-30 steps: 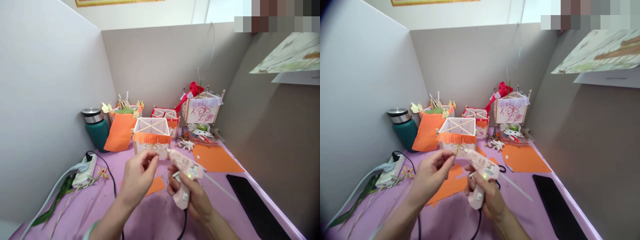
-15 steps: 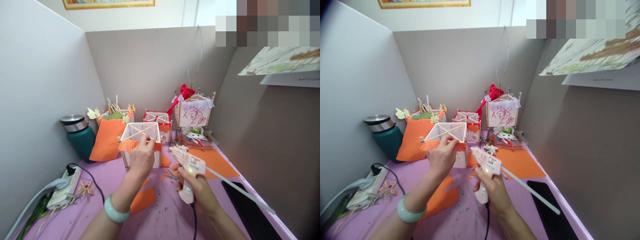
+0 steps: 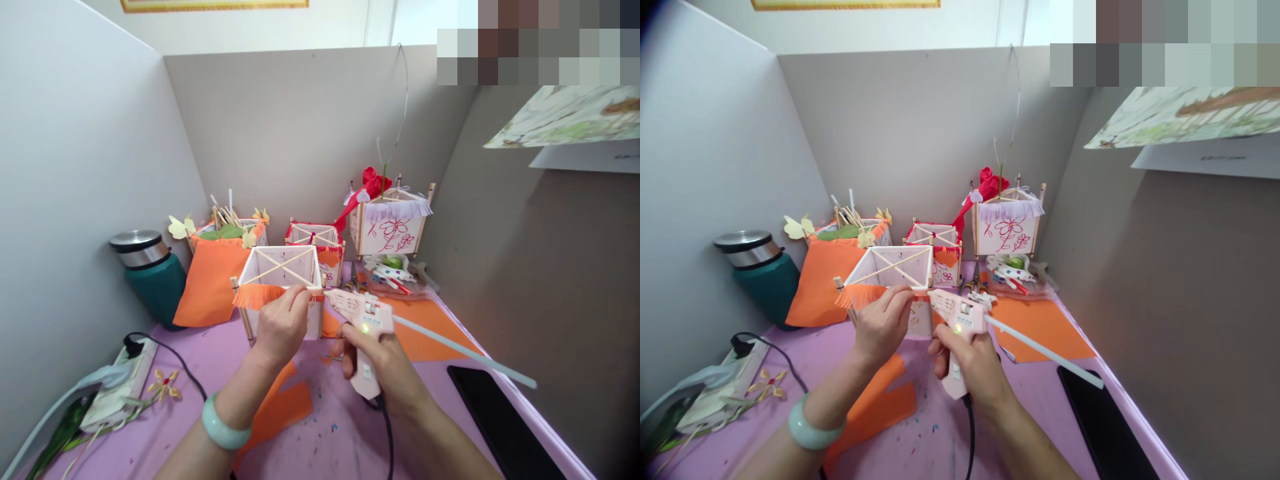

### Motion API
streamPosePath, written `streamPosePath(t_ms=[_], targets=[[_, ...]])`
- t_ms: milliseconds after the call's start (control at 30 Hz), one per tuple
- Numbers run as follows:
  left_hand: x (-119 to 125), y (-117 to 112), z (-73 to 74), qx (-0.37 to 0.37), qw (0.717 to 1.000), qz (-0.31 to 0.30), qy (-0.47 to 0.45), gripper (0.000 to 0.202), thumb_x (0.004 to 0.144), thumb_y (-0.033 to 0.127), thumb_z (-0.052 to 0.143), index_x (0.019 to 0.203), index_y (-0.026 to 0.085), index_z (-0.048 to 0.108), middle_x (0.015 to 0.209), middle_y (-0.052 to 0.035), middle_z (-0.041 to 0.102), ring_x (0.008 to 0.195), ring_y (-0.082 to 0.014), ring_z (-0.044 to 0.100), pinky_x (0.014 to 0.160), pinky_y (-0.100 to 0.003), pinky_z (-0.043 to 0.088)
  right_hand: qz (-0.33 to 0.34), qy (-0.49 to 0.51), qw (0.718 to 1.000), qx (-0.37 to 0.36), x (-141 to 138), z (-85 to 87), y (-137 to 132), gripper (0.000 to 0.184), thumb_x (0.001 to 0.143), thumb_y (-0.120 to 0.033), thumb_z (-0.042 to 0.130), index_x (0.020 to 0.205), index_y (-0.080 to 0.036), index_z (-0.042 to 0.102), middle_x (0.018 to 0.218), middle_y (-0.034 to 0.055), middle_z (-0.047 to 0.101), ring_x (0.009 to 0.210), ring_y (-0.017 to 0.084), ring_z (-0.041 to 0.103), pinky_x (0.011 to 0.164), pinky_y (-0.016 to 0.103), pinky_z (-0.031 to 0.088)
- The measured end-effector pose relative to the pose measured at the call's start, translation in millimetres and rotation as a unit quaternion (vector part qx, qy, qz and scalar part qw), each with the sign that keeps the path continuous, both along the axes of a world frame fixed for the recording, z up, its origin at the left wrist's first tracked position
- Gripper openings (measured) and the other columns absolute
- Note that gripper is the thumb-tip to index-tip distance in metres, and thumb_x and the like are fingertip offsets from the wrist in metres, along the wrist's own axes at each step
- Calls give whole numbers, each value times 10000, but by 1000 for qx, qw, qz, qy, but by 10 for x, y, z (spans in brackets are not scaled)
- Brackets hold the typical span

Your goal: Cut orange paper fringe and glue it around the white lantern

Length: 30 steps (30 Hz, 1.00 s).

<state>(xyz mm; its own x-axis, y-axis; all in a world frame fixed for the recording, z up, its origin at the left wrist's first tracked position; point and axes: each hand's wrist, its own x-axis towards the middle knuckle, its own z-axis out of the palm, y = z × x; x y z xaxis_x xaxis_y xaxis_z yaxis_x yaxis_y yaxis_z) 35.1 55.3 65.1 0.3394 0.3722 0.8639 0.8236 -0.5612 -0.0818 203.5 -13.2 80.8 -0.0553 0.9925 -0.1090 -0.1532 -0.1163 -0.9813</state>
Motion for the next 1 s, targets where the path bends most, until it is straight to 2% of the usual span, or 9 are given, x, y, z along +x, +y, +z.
streamPosePath(t_ms=[200,367,533,700,1000], targets=[[-15,2,-11,-5,999,-28,-22,231,884,110,467,1045,197,609,932,-45,705,787,-136,656,651,-220,465,17,-49,999,-6,-1,64,6,320,777,-418,615,650,-126,650,419,6,561,372,95,475,393,198,361],[-16,-13,-18,9,999,-26,-21,216,879,109,458,951,199,642,884,-36,715,736,-126,658,628,-215,463,6,-40,999,1,-22,63,-13,321,771,-408,612,614,-130,636,419,5,553,373,96,476,392,202,358],[-29,1,-51,40,998,-40,-18,240,844,59,474,971,186,634,880,-43,718,749,-134,661,616,-223,461,20,-50,999,3,-33,63,-58,306,781,-396,603,623,-135,628,447,6,566,390,100,484,421,215,391],[-40,15,-69,59,997,-39,-13,235,844,60,457,941,186,630,889,-55,721,760,-138,668,625,-224,481,7,-51,999,-18,-46,76,-83,292,743,-397,622,607,-139,610,495,14,597,366,92,468,393,215,369],[-42,32,-88,51,998,-44,-9,216,857,70,445,919,183,618,884,-58,722,772,-141,674,655,-236,500,7,-50,999,-5,-71,99,-100,312,749,-409,615,584,-146,585,488,7,581,358,83,453,381,207,370]])
